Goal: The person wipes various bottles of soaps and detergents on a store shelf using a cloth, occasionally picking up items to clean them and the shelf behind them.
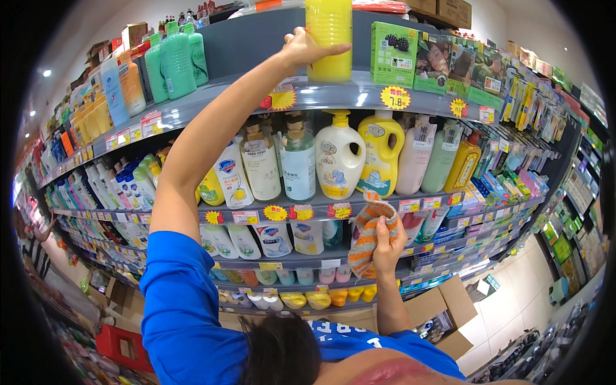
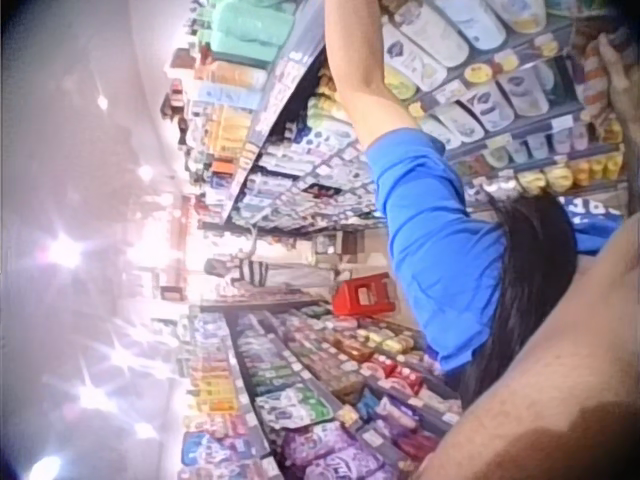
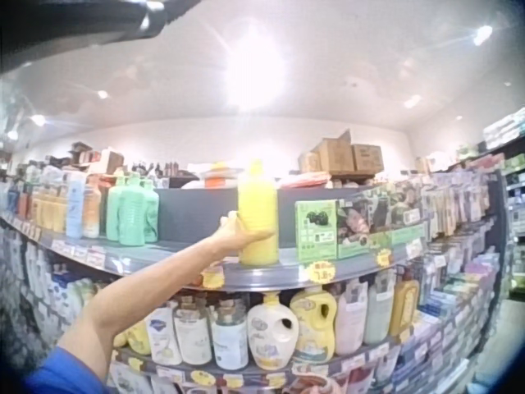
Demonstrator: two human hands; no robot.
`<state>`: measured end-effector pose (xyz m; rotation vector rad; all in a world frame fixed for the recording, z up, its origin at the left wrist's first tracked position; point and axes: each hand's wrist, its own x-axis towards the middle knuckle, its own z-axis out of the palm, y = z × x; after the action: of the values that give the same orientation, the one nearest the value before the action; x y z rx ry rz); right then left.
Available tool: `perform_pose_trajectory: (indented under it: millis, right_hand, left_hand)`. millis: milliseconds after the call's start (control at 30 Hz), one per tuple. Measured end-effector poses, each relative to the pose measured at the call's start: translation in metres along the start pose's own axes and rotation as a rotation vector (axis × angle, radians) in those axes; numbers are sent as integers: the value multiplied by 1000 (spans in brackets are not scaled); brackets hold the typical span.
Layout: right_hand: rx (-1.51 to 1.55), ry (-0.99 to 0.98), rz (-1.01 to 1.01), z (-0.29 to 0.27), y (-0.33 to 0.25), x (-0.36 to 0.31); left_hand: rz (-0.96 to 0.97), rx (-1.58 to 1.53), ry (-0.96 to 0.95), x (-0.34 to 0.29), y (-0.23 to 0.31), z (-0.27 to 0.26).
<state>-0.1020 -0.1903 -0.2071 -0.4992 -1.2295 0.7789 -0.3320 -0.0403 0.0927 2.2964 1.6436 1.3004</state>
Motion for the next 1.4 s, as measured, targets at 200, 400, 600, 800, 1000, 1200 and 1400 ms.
perform_pose_trajectory:
  millis: [200, 400, 600, 800, 1000, 1200, 1400]
  right_hand:
    - [16, -6, 6, 3, -6, -2]
    - [-78, -11, 0, -4, 11, -6]
    - [-23, -2, 62, -4, 6, -10]
    - [-47, -3, 75, -9, 8, -10]
    - [-51, -14, 85, -6, 16, -10]
    - [-63, 15, 84, -5, 20, -12]
    - [-44, 10, 83, 1, 21, -12]
  left_hand:
    - [-37, -428, -238, -9, -19, -29]
    - [20, -132, -181, -7, 3, -7]
    - [5, -371, -205, -10, -6, -19]
    - [3, -354, -156, -4, -4, -4]
    - [-12, -389, -90, -12, 9, 5]
    - [-53, -391, -42, -12, 16, 14]
    - [-2, -305, -61, -10, 14, 11]
